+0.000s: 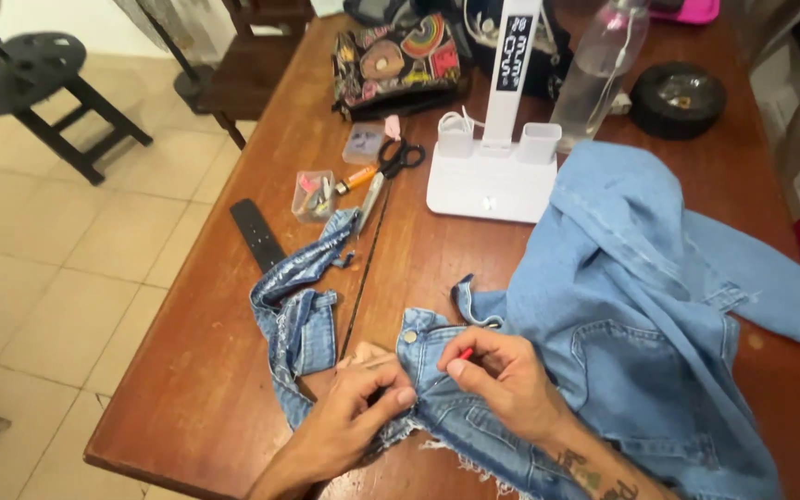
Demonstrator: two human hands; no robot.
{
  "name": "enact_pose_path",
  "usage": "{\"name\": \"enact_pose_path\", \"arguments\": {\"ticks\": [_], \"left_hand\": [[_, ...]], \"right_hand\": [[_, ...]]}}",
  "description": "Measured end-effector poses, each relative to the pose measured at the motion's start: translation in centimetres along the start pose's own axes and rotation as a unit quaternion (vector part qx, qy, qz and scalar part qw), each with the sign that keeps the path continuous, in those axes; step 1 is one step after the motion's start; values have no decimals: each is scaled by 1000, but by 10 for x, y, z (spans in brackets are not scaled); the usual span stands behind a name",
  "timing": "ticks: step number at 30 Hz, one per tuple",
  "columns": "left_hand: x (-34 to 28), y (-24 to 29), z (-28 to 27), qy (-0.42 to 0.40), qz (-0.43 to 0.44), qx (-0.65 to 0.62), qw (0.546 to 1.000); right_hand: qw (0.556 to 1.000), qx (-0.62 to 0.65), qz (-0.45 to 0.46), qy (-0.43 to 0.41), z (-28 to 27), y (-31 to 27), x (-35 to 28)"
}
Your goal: Marking a denim jacket with a red marker for alterations
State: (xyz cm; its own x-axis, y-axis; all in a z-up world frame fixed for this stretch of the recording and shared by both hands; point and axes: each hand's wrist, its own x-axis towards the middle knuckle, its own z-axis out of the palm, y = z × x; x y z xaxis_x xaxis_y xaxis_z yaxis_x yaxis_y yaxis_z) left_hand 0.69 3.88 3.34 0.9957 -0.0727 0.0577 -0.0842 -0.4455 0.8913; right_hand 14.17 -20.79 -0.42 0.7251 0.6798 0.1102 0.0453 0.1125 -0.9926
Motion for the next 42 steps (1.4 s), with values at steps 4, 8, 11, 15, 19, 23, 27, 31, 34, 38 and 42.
{"name": "enact_pose_path", "arguments": {"ticks": [4, 8, 11, 15, 19, 23, 27, 31, 34, 38, 42], "left_hand": [[1, 0, -1, 21, 76, 26, 997], [-2, 2, 5, 54, 103, 15, 993], [1, 3, 4, 61, 96, 8, 994], [0, 1, 2, 40, 39, 29, 998], [1, -9, 5, 47, 43, 38, 997], [-1, -8, 3, 41, 15, 20, 999], [-4, -12, 8, 41, 1, 17, 999], [-1, -9, 4, 46, 7, 12, 999], [-1, -9, 4, 40, 7, 18, 999], [-1, -8, 5, 40, 1, 10, 999], [-2, -11, 6, 43, 8, 11, 999]], "right_hand": [[998, -33, -34, -28, 4, -4, -1], [996, -76, -31, -22, 5, -8, -6], [995, -98, -27, -15, 4, -5, -3], [995, -92, -25, -10, 5, -2, -3], [990, -136, -30, 0, 10, -13, -2], [986, -164, -17, 7, 14, -17, 1], [994, -106, 15, 8, 14, -11, -1], [992, -125, -4, 5, 15, -19, 3], [989, -145, 2, 8, 14, -19, 3], [988, -153, 3, 12, 14, -19, 1], [987, -158, 14, 10, 15, -21, 2]]}}
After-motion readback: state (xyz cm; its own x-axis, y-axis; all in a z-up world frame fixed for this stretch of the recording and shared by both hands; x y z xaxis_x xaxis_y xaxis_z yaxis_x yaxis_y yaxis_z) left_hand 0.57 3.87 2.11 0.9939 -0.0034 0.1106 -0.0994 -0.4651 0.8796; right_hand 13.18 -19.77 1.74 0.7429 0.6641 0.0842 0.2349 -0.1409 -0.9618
